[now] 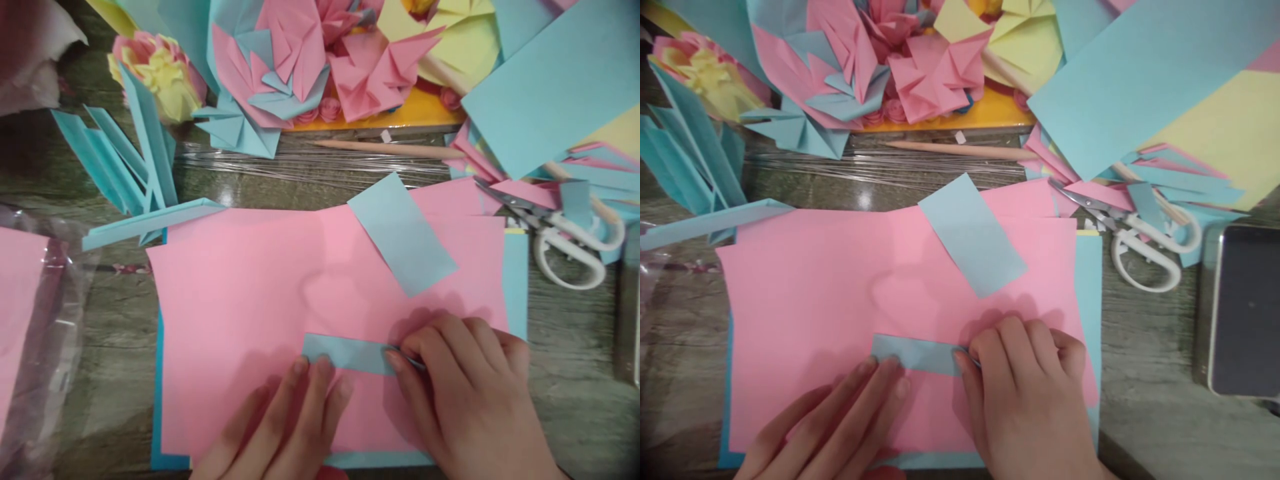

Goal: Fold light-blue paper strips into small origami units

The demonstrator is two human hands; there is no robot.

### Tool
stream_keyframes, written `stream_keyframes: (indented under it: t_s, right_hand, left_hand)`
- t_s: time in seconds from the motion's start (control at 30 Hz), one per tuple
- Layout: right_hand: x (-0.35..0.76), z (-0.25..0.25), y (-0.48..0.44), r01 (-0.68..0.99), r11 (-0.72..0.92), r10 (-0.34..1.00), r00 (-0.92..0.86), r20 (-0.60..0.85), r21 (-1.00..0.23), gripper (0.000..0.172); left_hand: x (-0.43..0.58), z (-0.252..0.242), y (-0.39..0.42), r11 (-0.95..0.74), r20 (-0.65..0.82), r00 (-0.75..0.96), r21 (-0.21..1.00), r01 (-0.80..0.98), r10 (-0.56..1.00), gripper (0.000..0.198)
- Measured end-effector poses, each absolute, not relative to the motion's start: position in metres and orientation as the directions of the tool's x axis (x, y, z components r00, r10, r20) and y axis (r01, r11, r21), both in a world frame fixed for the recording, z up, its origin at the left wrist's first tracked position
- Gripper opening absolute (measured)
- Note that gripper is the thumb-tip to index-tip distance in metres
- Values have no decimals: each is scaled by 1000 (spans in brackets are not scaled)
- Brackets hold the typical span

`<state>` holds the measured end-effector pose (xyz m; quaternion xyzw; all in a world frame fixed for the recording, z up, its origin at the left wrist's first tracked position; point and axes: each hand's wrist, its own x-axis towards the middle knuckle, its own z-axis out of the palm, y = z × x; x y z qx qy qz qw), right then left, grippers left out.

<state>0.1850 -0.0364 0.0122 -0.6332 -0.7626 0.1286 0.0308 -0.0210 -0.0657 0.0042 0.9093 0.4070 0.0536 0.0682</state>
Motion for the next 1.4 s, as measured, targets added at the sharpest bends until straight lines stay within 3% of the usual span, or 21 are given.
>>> stream_keyframes:
  t_s: [0.33, 0.47, 0.57, 0.77, 1.0, 1.07, 1.17, 1.27, 1.4]
  right_hand:
    - [191, 16, -38, 947, 184, 979, -202, -41, -262, 20]
    - [188, 21, -46, 909, 306, 950, -274, 148, -284, 8]
    - [183, 19, -52, 847, 440, 898, -420, 132, -299, 6]
    - [190, 5, -45, 800, 535, 843, -526, 111, -271, 13]
    - [198, 1, -40, 720, 662, 750, -640, 170, -209, 19]
    - [196, 3, -40, 736, 619, 785, -593, 179, -274, 17]
    - [192, 13, -42, 714, 475, 871, -463, 161, -514, 18]
    - [189, 25, -46, 574, 281, 922, -385, 49, -769, 22]
    - [185, 34, -51, 375, 96, 910, -408, -71, -922, 25]
  left_hand:
    - [-16, 10, -59, -693, -40, 695, 55, 719, 718, 51]
    - [-11, 15, -58, -688, -42, 692, 86, 721, 721, 51]
    - [-10, 16, -57, -694, -21, 698, 89, 714, 716, 48]
    - [-16, 10, -44, -711, 30, 724, 222, 668, 689, 33]
    - [-18, 2, -28, -620, 133, 625, 393, 679, 769, 23]
    - [-16, 4, -27, -613, 126, 631, 443, 655, 765, 22]
    - [-15, 17, -28, -513, 73, 588, 582, 631, 806, 20]
    - [-14, 35, -28, -305, -63, 543, 771, 560, 838, 23]
    - [-11, 50, -22, -18, -220, 612, 934, 358, 760, 21]
